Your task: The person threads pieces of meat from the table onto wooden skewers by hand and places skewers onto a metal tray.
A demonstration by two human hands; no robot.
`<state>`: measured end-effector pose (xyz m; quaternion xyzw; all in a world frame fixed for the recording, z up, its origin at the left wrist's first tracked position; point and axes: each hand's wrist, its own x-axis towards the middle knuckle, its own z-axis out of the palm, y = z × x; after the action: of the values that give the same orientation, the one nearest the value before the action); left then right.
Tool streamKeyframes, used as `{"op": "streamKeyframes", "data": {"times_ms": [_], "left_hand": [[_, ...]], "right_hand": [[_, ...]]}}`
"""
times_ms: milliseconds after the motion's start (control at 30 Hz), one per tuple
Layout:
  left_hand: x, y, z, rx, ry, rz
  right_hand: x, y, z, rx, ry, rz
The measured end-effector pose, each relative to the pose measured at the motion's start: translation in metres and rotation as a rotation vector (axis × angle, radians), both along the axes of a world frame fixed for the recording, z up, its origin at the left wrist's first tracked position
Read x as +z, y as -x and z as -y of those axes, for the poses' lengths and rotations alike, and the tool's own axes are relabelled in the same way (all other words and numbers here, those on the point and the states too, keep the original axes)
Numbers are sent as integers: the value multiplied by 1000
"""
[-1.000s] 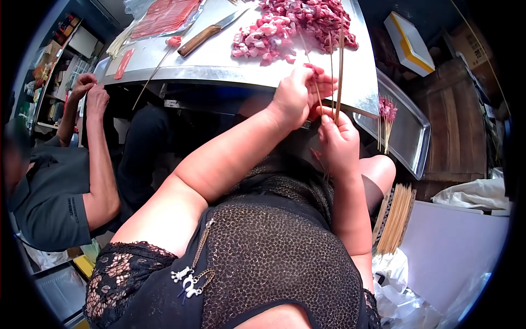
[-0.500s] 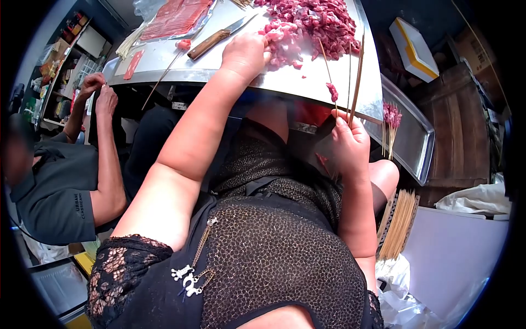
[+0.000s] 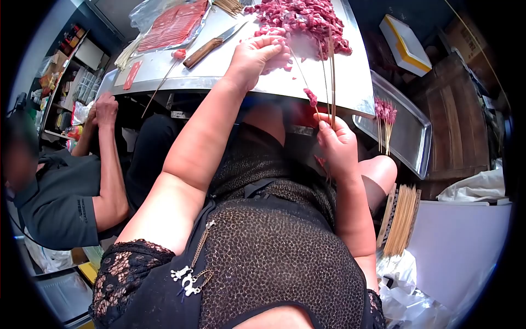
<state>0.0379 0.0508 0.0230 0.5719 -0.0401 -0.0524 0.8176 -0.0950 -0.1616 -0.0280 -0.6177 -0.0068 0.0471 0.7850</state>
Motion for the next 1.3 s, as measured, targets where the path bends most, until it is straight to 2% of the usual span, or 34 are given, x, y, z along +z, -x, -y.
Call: {"op": "streamKeyframes", "data": {"times_ms": [167, 300, 367, 400, 533, 600, 900, 1100, 1300], "left_hand": [[-6, 13, 15, -43, 50, 42], [-7, 16, 16, -114, 201, 5], [-9, 18, 16, -163, 357, -59], [-8, 20, 21, -95, 247, -28], [-15, 12, 22, -15, 209, -40], [-15, 9, 19, -16, 345, -53], [-11, 23, 27, -83, 482, -47], [-12, 21, 26, -56, 481, -31], [-7, 28, 31, -54, 510, -17]], "right_hand": [[1, 4, 1, 3, 72, -13], [-3, 5, 2, -19, 133, -8], [-3, 7, 1, -22, 133, -9], [-4, 8, 1, -20, 132, -13], [-4, 13, 2, -3, 186, -37], [-2, 17, 2, -1, 178, -54], [3, 18, 3, -58, 267, -13], [6, 22, 4, -102, 228, 2], [11, 22, 3, -76, 344, -7]]}}
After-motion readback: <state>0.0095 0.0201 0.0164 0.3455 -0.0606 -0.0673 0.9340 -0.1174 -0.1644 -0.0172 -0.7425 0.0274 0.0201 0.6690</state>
